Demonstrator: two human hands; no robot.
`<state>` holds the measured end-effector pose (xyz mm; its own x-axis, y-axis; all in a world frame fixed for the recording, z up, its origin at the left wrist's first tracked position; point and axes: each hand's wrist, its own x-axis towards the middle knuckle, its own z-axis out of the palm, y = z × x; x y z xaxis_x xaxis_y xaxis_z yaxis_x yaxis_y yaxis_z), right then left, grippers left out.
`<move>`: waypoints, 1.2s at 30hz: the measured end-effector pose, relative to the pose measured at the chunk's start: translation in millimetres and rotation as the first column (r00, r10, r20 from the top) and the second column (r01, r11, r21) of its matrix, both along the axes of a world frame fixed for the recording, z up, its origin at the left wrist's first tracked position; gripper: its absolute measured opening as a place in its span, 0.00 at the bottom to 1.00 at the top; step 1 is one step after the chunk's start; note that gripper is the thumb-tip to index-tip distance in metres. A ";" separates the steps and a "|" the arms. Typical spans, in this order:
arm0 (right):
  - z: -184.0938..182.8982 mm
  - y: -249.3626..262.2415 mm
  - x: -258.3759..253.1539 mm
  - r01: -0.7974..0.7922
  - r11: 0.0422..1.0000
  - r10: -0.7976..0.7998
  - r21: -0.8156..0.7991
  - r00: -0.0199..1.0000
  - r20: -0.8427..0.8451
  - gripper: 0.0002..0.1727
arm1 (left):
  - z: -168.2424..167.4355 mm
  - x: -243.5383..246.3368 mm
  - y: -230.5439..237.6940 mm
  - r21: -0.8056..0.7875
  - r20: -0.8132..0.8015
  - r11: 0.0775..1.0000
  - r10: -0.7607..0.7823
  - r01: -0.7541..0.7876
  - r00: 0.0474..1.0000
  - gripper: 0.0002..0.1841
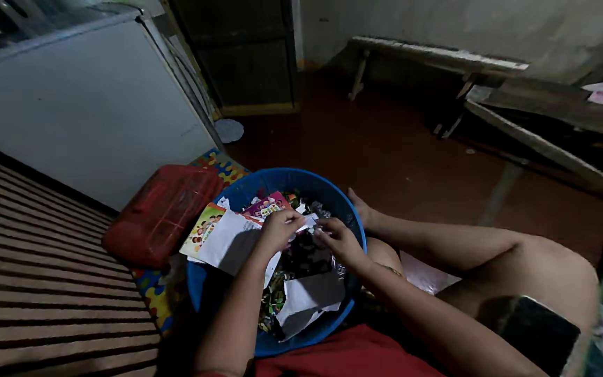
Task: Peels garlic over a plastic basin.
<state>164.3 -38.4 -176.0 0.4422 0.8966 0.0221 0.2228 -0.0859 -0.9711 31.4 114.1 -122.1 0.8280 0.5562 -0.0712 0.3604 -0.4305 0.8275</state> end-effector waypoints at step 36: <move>-9.5 -7.2 -5.7 0.175 0.923 -0.215 0.343 0.973 0.082 0.07 | -2.3 -2.9 -19.7 0.477 -0.007 0.864 -0.179 0.161 0.984 0.12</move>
